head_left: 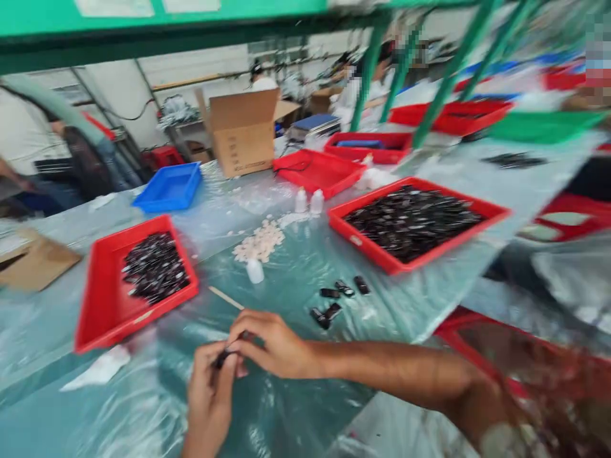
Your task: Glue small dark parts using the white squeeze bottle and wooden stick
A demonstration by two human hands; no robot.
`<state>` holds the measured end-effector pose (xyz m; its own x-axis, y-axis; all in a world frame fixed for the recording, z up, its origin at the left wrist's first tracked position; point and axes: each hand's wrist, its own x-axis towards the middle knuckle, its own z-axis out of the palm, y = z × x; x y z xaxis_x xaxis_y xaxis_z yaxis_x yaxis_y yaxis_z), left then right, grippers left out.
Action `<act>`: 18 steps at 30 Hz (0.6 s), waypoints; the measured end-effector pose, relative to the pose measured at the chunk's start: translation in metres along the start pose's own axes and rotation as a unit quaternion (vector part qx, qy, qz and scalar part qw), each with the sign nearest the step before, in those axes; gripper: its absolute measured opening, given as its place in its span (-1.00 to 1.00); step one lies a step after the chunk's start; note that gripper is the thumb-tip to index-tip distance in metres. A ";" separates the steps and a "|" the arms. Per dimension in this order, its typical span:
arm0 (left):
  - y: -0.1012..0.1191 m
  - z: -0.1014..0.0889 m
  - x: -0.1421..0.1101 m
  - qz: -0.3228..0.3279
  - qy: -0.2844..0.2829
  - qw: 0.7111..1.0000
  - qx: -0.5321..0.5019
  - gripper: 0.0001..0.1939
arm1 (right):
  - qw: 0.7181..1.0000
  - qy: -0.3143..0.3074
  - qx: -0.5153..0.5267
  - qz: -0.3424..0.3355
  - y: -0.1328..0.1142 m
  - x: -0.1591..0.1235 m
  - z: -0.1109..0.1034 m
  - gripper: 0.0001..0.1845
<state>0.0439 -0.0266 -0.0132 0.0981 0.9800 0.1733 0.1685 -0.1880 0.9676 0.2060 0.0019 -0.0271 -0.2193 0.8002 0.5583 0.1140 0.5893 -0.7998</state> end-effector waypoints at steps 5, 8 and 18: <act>-0.005 -0.003 -0.011 -0.018 -0.021 0.999 -0.021 -0.84 | 0.998 0.003 0.061 0.012 -0.006 -0.016 -0.003 -0.92; -0.009 0.000 -0.010 -0.017 -0.025 0.999 -0.038 -0.82 | 0.999 -0.002 0.049 -0.006 -0.008 -0.015 -0.002 -0.88; -0.011 0.001 -0.007 -0.025 0.056 0.998 0.029 -0.60 | 0.993 -0.020 -0.084 -0.083 0.012 -0.015 0.004 -0.98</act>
<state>0.0423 -0.0319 -0.0251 -0.0216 0.9887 0.1486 0.2269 -0.1399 0.9638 0.2064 -0.0032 -0.0461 -0.2869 0.6871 0.6675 0.2314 0.7259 -0.6477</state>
